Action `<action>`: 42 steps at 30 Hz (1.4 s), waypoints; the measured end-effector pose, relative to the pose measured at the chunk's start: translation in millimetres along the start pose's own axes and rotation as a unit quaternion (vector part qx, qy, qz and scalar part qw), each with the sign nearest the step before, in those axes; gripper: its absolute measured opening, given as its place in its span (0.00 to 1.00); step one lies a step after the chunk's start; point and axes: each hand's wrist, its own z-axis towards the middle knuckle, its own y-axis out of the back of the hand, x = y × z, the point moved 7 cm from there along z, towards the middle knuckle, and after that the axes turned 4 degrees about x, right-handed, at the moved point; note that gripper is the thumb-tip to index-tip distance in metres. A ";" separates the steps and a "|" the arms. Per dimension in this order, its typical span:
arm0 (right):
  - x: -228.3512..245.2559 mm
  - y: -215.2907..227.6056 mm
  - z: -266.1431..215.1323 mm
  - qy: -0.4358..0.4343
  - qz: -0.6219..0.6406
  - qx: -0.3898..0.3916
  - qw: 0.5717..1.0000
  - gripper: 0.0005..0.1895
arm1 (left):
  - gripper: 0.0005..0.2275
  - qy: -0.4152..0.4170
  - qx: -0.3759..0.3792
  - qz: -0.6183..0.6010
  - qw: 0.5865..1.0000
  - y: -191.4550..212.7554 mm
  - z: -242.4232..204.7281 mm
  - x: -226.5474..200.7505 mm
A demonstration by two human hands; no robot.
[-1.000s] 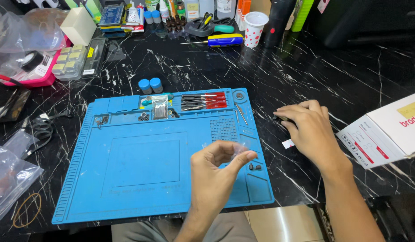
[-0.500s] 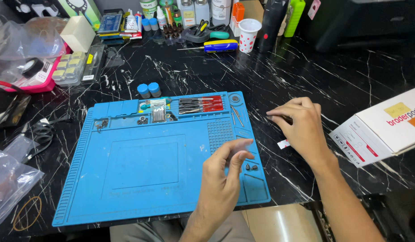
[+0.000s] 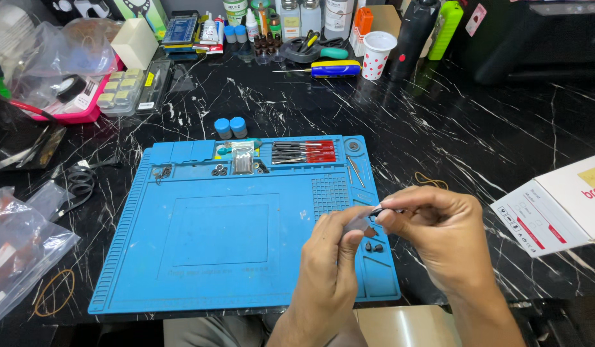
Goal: The person unpacks small plastic bags containing screws and other hardware from a cardboard box. They place the bags into the box, close it, and then sort small screws and components on a blue cutting mat.
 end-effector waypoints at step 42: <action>99.3 -36.3 -13.3 0.213 -0.236 0.116 0.941 0.04 | 0.19 -0.095 -0.022 0.025 0.995 7.4 -10.0 -26.5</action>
